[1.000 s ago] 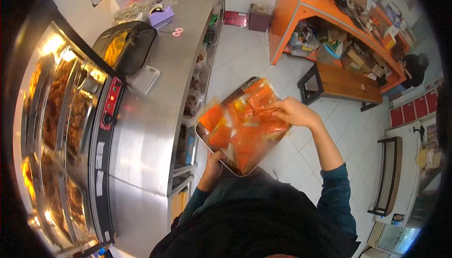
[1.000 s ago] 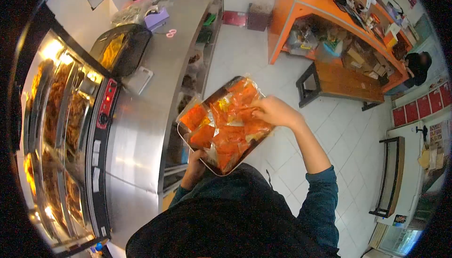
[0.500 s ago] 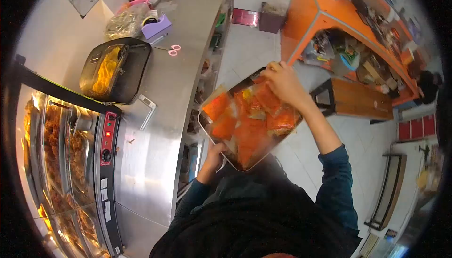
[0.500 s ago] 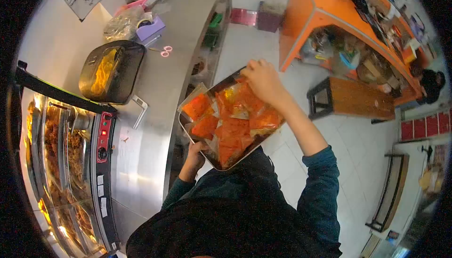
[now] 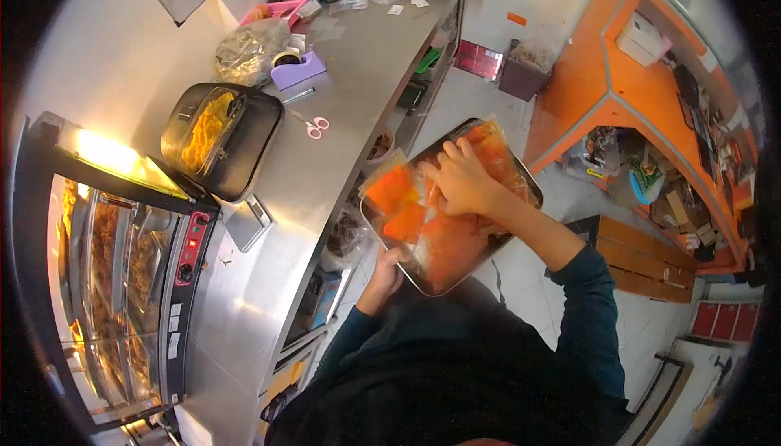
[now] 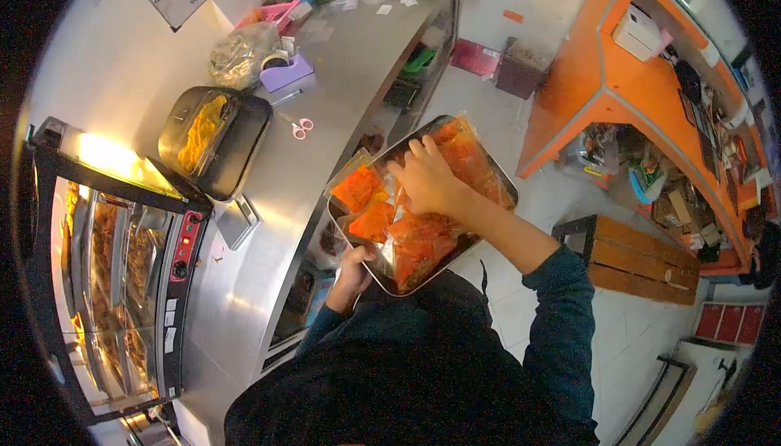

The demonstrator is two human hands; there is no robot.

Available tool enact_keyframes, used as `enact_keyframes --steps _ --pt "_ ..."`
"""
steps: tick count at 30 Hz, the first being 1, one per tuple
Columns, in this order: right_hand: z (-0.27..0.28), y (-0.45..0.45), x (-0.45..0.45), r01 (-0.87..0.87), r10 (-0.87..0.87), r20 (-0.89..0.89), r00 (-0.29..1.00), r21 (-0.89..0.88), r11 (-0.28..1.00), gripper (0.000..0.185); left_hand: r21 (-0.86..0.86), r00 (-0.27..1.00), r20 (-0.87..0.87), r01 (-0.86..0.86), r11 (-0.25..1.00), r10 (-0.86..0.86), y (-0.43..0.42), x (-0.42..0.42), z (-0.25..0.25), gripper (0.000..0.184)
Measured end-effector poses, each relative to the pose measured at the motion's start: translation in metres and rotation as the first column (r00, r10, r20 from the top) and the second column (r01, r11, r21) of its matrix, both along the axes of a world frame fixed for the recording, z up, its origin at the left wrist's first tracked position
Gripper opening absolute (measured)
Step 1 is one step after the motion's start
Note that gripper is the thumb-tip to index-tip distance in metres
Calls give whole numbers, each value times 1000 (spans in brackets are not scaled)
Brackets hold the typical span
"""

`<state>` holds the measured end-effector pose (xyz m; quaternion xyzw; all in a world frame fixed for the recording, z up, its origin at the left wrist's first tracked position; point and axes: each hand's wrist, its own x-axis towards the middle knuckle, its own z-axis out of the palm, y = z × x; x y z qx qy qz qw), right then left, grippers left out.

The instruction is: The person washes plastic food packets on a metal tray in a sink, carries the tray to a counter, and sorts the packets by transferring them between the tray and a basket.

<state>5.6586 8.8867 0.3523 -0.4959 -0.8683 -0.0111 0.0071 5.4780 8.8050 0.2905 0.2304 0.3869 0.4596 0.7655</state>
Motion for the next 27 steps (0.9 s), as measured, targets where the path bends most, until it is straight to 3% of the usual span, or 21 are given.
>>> enact_keyframes --steps 1,3,4,6,10,13,16,17,20,23,26,27 --pt "-4 7 4 -68 69 -7 998 106 992 39 2 1000 2 20 1000 -20 5 2 0 27" --pt "-6 27 6 -120 118 40 992 51 991 36 15 993 8 117 993 -117 18 0 -5 46" --pt "-5 38 6 -144 142 62 988 27 989 35 17 997 9 73 997 -73 23 2 -8 47" --pt "3 56 13 -227 226 -43 973 -47 973 29 32 1000 12 -11 999 10 33 9 -8 48" --pt "37 71 9 -386 309 -313 898 -222 895 26 6 998 6 63 998 -63 58 0 -12 59" --pt "26 75 -18 -362 170 -417 893 -439 823 32 39 999 -18 34 999 -33 73 -1 -3 59" --pt "17 72 -24 -184 135 -330 934 -121 975 44 72 998 38 40 997 -43 89 -4 8 56" --pt "20 69 -18 -176 103 -332 937 -197 964 67 69 998 13 56 996 -57 92 -8 9 56" --pt "18 41 -8 -56 -21 -222 975 -334 941 80 77 999 18 33 997 -35 101 -16 1 57" --pt "13 34 -22 65 -102 -107 989 -309 949 99 59 993 114 8 998 -15 109 -19 -7 58" --pt "1 40 -29 78 -197 -270 943 -396 915 95 85 973 228 15 996 -34 116 -23 -23 59" --pt "-3 39 -35 91 -231 -318 920 -399 912 92 64 980 194 20 998 -32 118 -24 -22 59"
